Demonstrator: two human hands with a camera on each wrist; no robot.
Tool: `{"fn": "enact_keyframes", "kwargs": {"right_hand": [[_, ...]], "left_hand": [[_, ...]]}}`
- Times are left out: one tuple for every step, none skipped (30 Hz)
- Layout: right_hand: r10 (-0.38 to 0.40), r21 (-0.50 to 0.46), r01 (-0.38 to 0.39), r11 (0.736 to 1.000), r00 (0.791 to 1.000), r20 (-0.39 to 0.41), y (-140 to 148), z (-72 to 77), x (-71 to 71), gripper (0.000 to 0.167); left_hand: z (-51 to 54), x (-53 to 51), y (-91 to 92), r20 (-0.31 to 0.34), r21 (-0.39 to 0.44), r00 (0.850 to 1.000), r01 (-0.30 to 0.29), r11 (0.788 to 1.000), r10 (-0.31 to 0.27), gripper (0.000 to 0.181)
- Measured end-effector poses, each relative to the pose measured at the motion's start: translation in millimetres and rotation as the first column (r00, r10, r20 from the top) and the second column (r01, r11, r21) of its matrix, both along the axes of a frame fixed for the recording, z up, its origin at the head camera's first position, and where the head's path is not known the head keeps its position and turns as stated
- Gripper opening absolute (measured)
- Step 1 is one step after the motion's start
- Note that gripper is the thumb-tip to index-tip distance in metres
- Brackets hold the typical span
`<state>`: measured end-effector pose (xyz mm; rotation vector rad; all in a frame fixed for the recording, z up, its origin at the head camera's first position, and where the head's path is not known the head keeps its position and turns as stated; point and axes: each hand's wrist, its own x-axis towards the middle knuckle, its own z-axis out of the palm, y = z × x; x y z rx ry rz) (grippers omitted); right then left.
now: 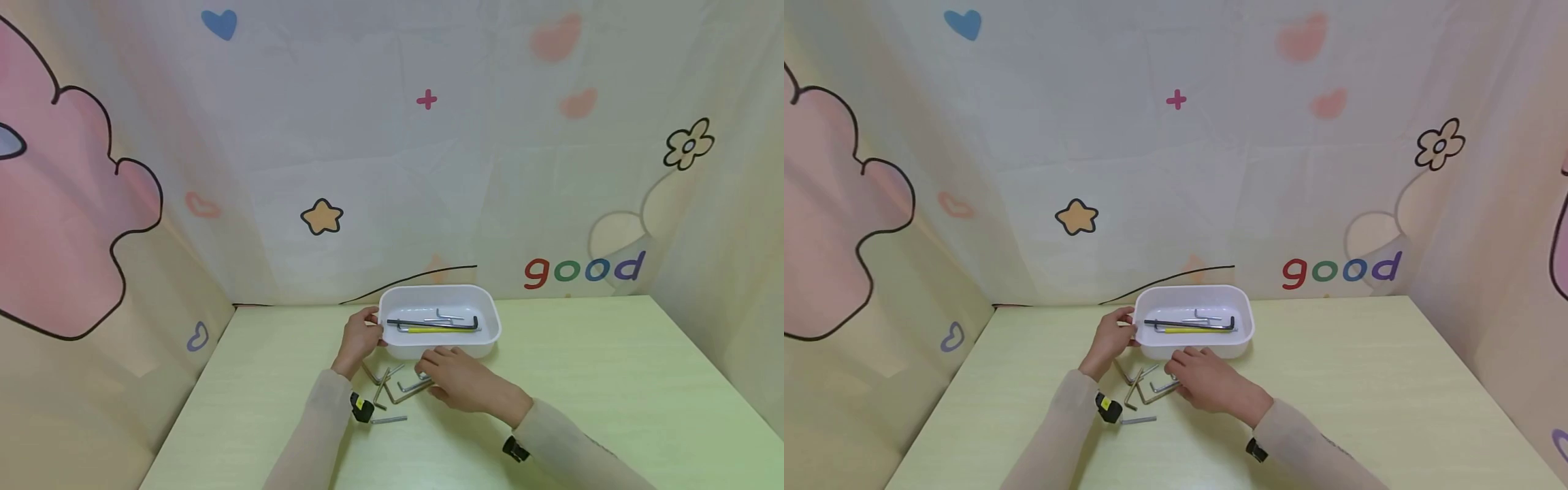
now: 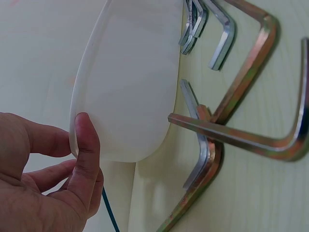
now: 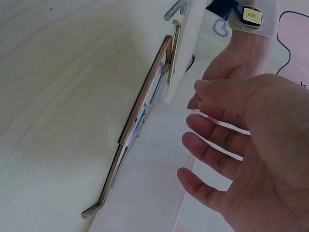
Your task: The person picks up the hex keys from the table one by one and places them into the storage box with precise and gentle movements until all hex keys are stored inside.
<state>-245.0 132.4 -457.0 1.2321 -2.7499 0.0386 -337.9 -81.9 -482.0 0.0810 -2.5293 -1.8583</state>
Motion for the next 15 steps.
{"fn": "enact_keyframes", "kwargs": {"right_hand": [[-0.001,0.003,0.001,1.0,1.0,0.003,-1,0.1,-0.4,0.034],[-0.002,0.005,0.002,1.0,1.0,0.006,-2,0.0,-0.7,0.034],[-0.001,0.007,0.001,1.0,1.0,0.007,-3,-0.3,-1.1,0.034],[-0.001,0.012,0.001,1.0,1.0,0.011,-4,-0.9,-1.5,0.034],[-0.001,0.018,0.001,1.0,1.0,0.013,-4,-1.8,-2.0,0.033],[0.0,0.025,0.0,1.0,1.0,0.014,-6,-3.1,-2.7,0.033],[0.0,0.032,-0.001,0.999,1.0,0.015,-6,-4.3,-3.1,0.032],[0.0,0.039,0.0,0.999,1.0,0.015,-7,-5.6,-3.7,0.032],[0.0,0.047,0.0,0.999,1.0,0.013,-8,-6.6,-4.1,0.032],[-0.002,0.055,0.001,0.998,1.0,0.015,-8,-7.7,-4.3,0.031],[-0.003,0.059,0.002,0.998,1.0,0.016,-9,-8.7,-4.5,0.031],[-0.004,0.063,0.003,0.998,1.0,0.017,-9,-9.8,-4.9,0.031],[-0.004,0.063,0.003,0.998,1.0,0.019,-9,-10.8,-5.0,0.031],[-0.004,0.066,0.003,0.998,1.0,0.019,-10,-12.0,-5.2,0.031],[-0.002,0.069,0.001,0.998,1.0,0.017,-10,-12.9,-5.3,0.03]], "left_hand": [[0.1,-0.1,-0.1,0.001,0.0,1.0,-0.002,1.0,0.002,0.053],[0.2,-0.3,-0.2,0.0,0.0,1.0,-0.004,1.0,0.004,0.053],[0.2,-0.4,-0.3,-0.001,0.0,1.0,-0.004,1.0,0.004,0.053],[0.2,-0.4,-0.4,-0.004,-0.001,1.0,-0.001,1.0,0.001,0.053],[0.3,-0.4,-0.5,-0.004,-0.001,1.0,0.0,1.0,0.0,0.053],[0.2,-0.4,-0.6,-0.006,0.0,1.0,0.001,1.0,-0.001,0.053],[0.4,-0.2,-0.5,-0.007,0.0,1.0,0.002,1.0,-0.002,0.053],[0.4,-0.2,-0.5,-0.008,0.0,1.0,0.002,1.0,-0.002,0.053],[0.5,0.0,-0.5,-0.008,0.001,1.0,0.003,1.0,-0.003,0.053],[0.7,0.2,-0.4,-0.004,0.003,1.0,0.002,1.0,-0.002,0.053],[1.0,0.4,-0.4,-0.002,0.005,1.0,0.001,1.0,-0.001,0.053],[1.0,0.5,-0.3,-0.002,0.004,1.0,0.001,1.0,-0.001,0.053],[1.2,0.8,-0.2,-0.001,0.003,1.0,0.001,1.0,-0.001,0.053],[1.1,1.0,-0.3,-0.002,0.003,1.0,0.002,1.0,-0.002,0.053],[1.2,1.2,-0.4,-0.001,0.002,1.0,0.001,1.0,-0.001,0.053]]}}
